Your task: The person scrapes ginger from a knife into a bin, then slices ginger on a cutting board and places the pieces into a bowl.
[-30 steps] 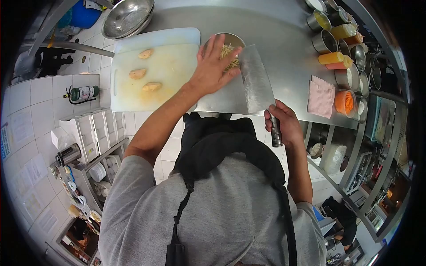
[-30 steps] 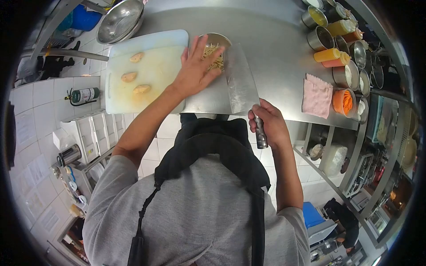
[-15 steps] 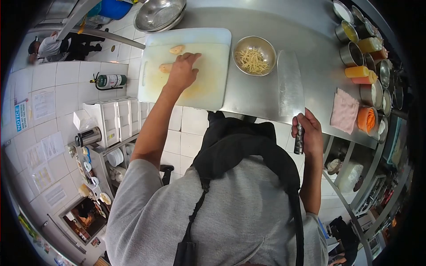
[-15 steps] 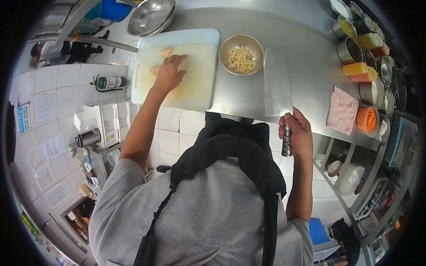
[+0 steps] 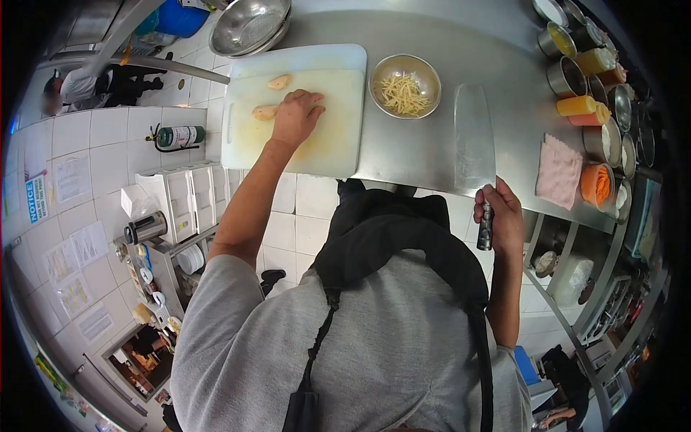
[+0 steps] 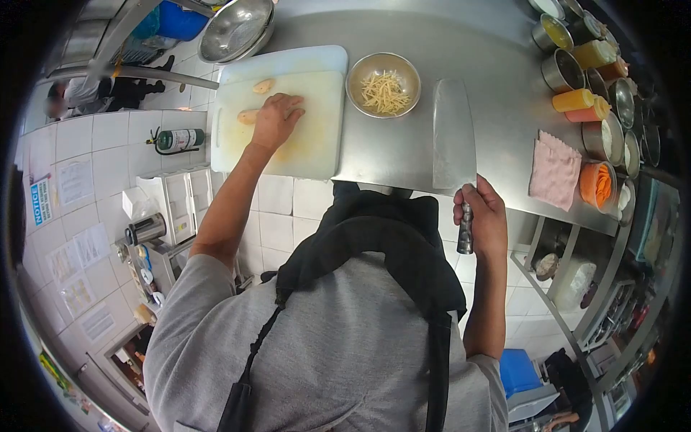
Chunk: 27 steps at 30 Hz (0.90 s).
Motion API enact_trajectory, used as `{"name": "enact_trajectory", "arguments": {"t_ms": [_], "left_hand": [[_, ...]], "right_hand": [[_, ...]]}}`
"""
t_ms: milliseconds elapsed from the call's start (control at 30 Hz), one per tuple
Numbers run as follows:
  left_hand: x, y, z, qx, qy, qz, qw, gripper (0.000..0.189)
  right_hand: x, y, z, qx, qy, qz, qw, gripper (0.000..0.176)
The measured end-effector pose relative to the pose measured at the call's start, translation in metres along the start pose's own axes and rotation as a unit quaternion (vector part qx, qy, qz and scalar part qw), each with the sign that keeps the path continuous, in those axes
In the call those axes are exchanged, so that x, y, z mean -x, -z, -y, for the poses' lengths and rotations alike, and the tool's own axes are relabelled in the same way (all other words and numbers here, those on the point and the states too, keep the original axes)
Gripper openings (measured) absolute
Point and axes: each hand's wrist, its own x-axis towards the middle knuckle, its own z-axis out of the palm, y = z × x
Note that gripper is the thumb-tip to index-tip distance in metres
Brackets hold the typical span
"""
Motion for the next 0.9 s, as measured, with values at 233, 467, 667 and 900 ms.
{"name": "enact_trajectory", "arguments": {"t_ms": [233, 467, 667, 900], "left_hand": [[0.001, 0.003, -0.006, -0.024, -0.020, 0.022, 0.999, 0.006], [-0.019, -0.017, -0.040, -0.058, -0.104, -0.055, 0.991, 0.011], [-0.062, -0.058, -0.148, 0.049, -0.100, -0.119, 0.987, 0.028], [0.006, 0.024, -0.076, 0.080, 0.047, -0.120, 0.988, 0.045]], "right_hand": [[0.006, 0.008, -0.003, 0.010, 0.000, -0.022, 1.000, 0.026], [0.005, 0.014, -0.009, 0.021, -0.003, -0.044, 0.999, 0.023], [-0.002, 0.010, -0.011, 0.036, 0.016, -0.037, 0.999, 0.021], [0.008, 0.004, -0.004, 0.149, 0.093, 0.004, 0.985, 0.020]]}}
